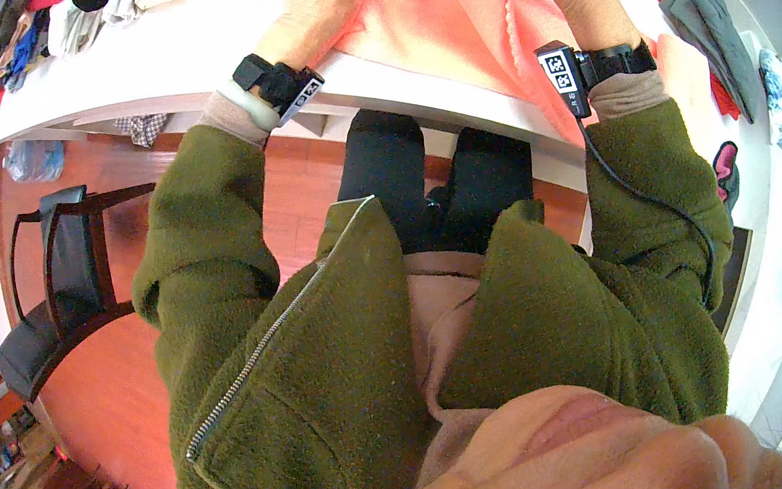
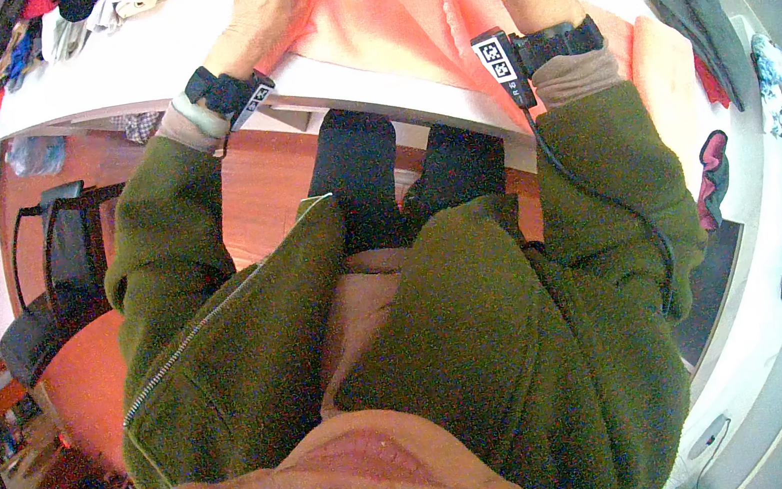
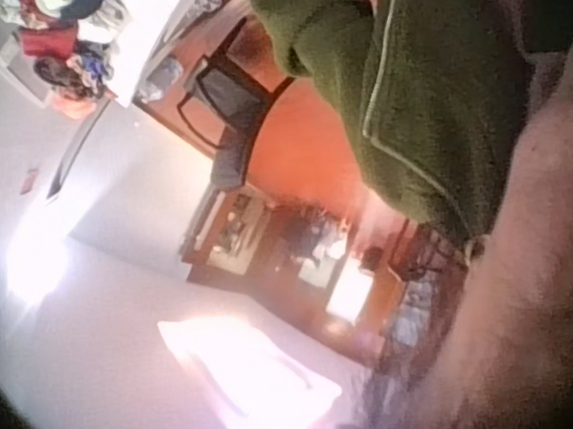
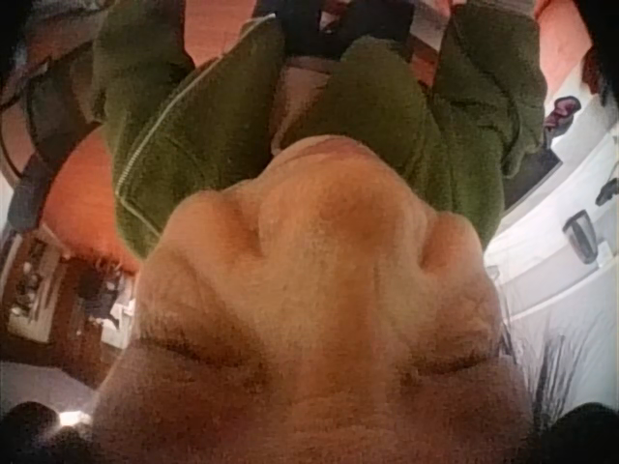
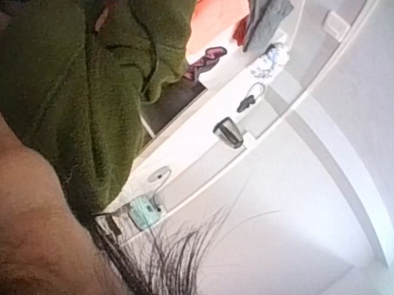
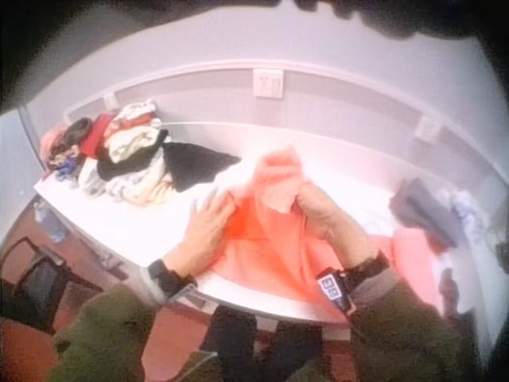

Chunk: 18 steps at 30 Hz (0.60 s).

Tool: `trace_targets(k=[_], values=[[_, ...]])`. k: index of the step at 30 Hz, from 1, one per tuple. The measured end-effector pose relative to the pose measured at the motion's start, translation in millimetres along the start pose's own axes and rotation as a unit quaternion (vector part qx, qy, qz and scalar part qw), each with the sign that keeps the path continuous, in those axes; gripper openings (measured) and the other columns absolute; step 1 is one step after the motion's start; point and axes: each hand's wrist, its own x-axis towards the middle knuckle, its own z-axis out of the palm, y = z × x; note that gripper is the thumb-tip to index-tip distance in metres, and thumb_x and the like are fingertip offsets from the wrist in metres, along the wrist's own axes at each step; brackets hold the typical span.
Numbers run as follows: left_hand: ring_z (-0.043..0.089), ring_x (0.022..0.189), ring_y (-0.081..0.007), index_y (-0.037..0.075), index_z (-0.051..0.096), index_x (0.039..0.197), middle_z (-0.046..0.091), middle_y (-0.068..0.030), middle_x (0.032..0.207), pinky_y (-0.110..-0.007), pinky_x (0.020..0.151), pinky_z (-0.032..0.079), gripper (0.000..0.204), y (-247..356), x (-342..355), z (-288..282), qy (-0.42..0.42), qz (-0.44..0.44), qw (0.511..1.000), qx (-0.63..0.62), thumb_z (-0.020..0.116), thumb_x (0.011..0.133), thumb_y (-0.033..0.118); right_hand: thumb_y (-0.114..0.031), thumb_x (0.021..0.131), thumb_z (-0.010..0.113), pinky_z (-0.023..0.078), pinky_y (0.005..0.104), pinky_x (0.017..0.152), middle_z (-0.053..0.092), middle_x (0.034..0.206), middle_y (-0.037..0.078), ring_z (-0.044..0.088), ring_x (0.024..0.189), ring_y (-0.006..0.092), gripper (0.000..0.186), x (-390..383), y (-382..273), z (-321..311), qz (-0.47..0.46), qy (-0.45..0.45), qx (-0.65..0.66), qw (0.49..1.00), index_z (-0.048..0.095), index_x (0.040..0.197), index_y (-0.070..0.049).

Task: The person folds a peach-colored towel on a white table. They repeatedly smooth, align, and fold the towel into a compact rectangle, then place it on a stack of other folded items.

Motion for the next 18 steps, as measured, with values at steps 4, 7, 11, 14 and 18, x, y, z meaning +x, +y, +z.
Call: trace_targets(k=[4, 7, 11, 14, 18], values=[[0.049, 0.119, -0.0394, 0.006, 0.053, 0.125, 0.052, -0.0188, 0.129, -0.054, 0.096, 0.039, 0.053, -2.9, -6.8, -3.8, 0.005, -0.057, 0.998, -0.040, 0.064, 0.074, 0.010, 0.000, 0.094, 0.051, 0.056, 0.0241, 0.076, 0.063, 0.107, 0.004, 0.064, 0.091, 0.0113, 0.038, -0.9, 4.9, 4.0, 0.034, -0.015, 0.111, 0.993, 0.046, 0.130, -0.010], [0.061, 0.098, -0.0282, 0.005, 0.058, 0.114, 0.062, -0.0146, 0.107, -0.041, 0.082, 0.048, 0.036, 6.9, -8.7, 5.2, -0.089, -0.065, 0.988, -0.107, 0.067, 0.081, 0.015, 0.001, 0.094, 0.051, 0.055, 0.0242, 0.075, 0.064, 0.104, 0.003, 0.064, 0.088, 0.0112, 0.035, 3.9, 18.7, -8.0, 0.023, 0.013, 0.128, 0.991, 0.049, 0.127, -0.011], [0.067, 0.082, -0.0335, 0.006, 0.063, 0.095, 0.067, -0.0146, 0.092, -0.043, 0.069, 0.055, 0.029, 18.0, -11.3, 22.9, -0.097, -0.021, 0.990, -0.097, 0.066, 0.086, 0.034, 0.004, 0.091, 0.050, 0.054, 0.0236, 0.071, 0.064, 0.099, 0.003, 0.063, 0.081, 0.0112, 0.037, 16.3, 40.0, -42.2, 0.044, 0.038, 0.115, 0.992, 0.051, 0.125, -0.011], [0.066, 0.083, -0.0329, 0.005, 0.063, 0.091, 0.066, -0.0139, 0.091, -0.044, 0.070, 0.053, 0.026, 19.7, -14.3, 33.5, -0.191, -0.056, 0.967, -0.159, 0.067, 0.086, 0.031, 0.007, 0.089, 0.048, 0.053, 0.0233, 0.066, 0.064, 0.097, 0.003, 0.062, 0.074, 0.0113, 0.040, 19.7, 58.8, -66.4, 0.048, 0.028, 0.109, 0.992, 0.051, 0.124, -0.012], [0.063, 0.082, -0.0335, 0.003, 0.063, 0.088, 0.062, -0.0145, 0.084, -0.044, 0.074, 0.051, 0.025, 20.4, -17.5, 42.0, -0.118, 0.047, 0.962, -0.242, 0.067, 0.086, 0.028, 0.009, 0.085, 0.046, 0.048, 0.0210, 0.051, 0.062, 0.086, 0.003, 0.057, 0.061, 0.0105, 0.037, 7.8, 74.8, -73.3, 0.110, -0.077, 0.185, 0.973, 0.057, 0.114, -0.011]])
